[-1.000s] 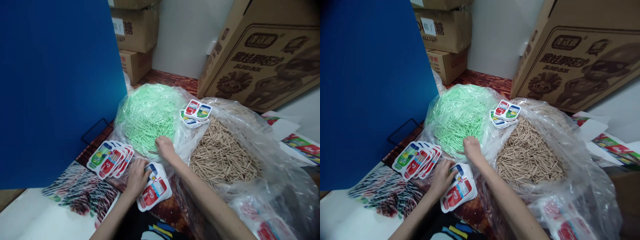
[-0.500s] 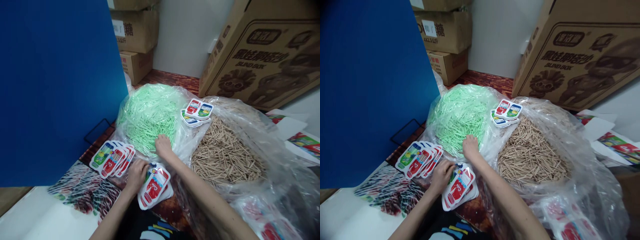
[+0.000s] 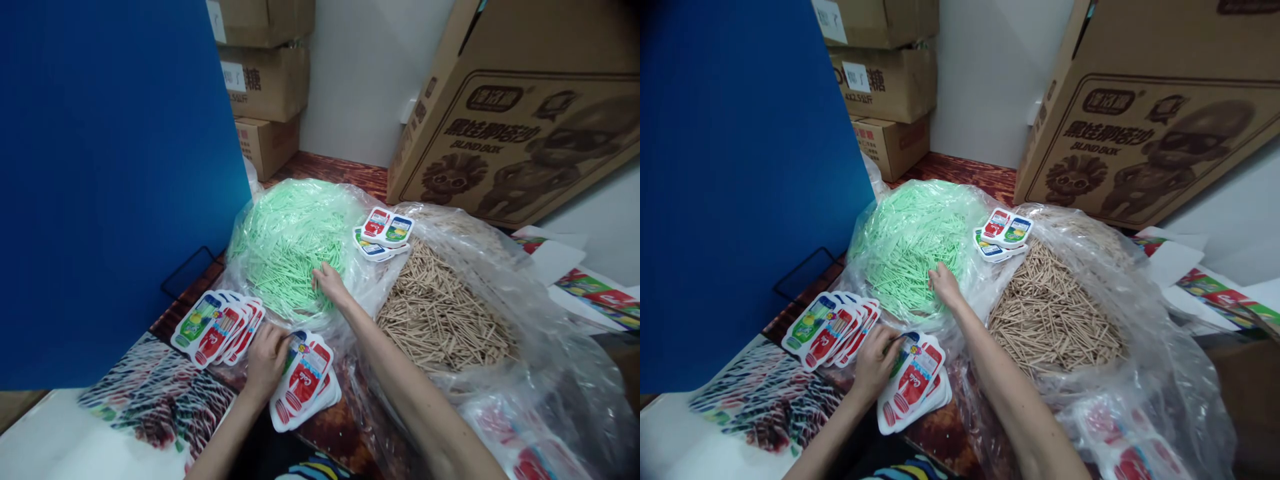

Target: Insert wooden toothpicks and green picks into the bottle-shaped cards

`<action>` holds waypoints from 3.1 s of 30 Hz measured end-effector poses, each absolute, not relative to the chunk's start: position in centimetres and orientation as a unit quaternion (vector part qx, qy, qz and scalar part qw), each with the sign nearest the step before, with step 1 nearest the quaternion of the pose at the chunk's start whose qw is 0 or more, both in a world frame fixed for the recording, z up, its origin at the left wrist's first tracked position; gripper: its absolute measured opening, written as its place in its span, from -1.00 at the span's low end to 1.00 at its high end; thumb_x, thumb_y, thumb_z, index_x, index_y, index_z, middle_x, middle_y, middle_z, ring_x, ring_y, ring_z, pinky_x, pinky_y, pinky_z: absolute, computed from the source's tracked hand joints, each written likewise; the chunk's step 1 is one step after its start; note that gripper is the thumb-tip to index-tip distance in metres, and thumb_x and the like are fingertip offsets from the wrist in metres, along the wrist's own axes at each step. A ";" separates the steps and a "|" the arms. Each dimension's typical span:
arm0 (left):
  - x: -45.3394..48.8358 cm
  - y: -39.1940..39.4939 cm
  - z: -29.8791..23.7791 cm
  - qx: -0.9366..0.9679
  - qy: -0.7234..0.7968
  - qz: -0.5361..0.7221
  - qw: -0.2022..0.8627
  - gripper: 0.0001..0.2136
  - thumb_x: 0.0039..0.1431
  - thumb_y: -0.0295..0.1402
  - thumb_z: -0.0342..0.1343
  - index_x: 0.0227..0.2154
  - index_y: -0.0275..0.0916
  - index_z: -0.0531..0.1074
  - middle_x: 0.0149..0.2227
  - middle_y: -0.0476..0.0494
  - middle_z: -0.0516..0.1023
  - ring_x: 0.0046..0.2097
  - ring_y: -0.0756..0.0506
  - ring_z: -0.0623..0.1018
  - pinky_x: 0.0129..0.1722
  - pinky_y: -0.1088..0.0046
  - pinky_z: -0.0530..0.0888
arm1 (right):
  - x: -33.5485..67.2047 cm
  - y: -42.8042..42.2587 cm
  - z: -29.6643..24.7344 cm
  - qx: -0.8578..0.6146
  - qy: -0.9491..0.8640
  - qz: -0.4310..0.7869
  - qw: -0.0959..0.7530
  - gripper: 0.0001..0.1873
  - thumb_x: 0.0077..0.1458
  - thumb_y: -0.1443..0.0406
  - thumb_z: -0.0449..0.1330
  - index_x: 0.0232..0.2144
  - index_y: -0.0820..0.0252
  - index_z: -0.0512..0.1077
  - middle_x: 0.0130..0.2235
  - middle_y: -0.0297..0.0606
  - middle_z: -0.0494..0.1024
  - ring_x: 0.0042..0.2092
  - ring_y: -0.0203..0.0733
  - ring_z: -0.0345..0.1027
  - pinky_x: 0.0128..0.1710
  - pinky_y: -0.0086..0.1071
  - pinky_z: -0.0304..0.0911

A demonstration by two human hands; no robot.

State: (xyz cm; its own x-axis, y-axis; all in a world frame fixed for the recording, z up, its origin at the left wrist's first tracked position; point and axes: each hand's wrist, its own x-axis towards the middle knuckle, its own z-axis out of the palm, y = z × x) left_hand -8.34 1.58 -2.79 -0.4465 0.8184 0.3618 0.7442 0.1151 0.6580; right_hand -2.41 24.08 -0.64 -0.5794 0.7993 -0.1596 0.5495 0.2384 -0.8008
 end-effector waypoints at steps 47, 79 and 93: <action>-1.9 -2.2 -1.0 0.651 0.672 0.242 0.256 -0.80 0.28 -0.39 -0.10 -0.30 -0.19 0.45 -0.38 -0.14 0.51 -0.31 -0.15 0.48 -0.31 0.36 0.34 | 12.5 7.2 -3.2 -0.424 -0.619 0.562 0.349 -0.80 0.23 0.19 0.04 -0.32 0.13 0.40 -0.27 -0.26 0.50 -0.18 -0.14 0.39 -0.13 -0.32 0.25; -7.6 1.7 -0.5 0.029 0.534 0.685 0.494 -0.67 -0.33 -0.31 0.44 -0.49 -0.28 0.42 -0.56 0.03 0.58 -0.53 0.01 0.54 -0.47 0.54 0.49 | 13.0 7.2 -4.1 -0.413 -0.636 0.543 0.360 -0.84 0.20 0.23 0.07 -0.32 0.10 0.44 -0.30 -0.27 0.53 -0.17 -0.13 0.40 -0.11 -0.30 0.26; -8.1 1.3 -0.4 0.096 0.582 0.660 0.466 -0.76 -0.27 -0.34 0.41 -0.50 -0.27 0.50 -0.56 0.05 0.56 -0.54 0.03 0.50 -0.51 0.58 0.44 | 12.9 7.8 -1.6 -0.379 -0.648 0.543 0.376 -0.79 0.22 0.26 0.05 -0.29 0.11 0.49 -0.30 -0.27 0.53 -0.21 -0.16 0.41 -0.15 -0.33 0.27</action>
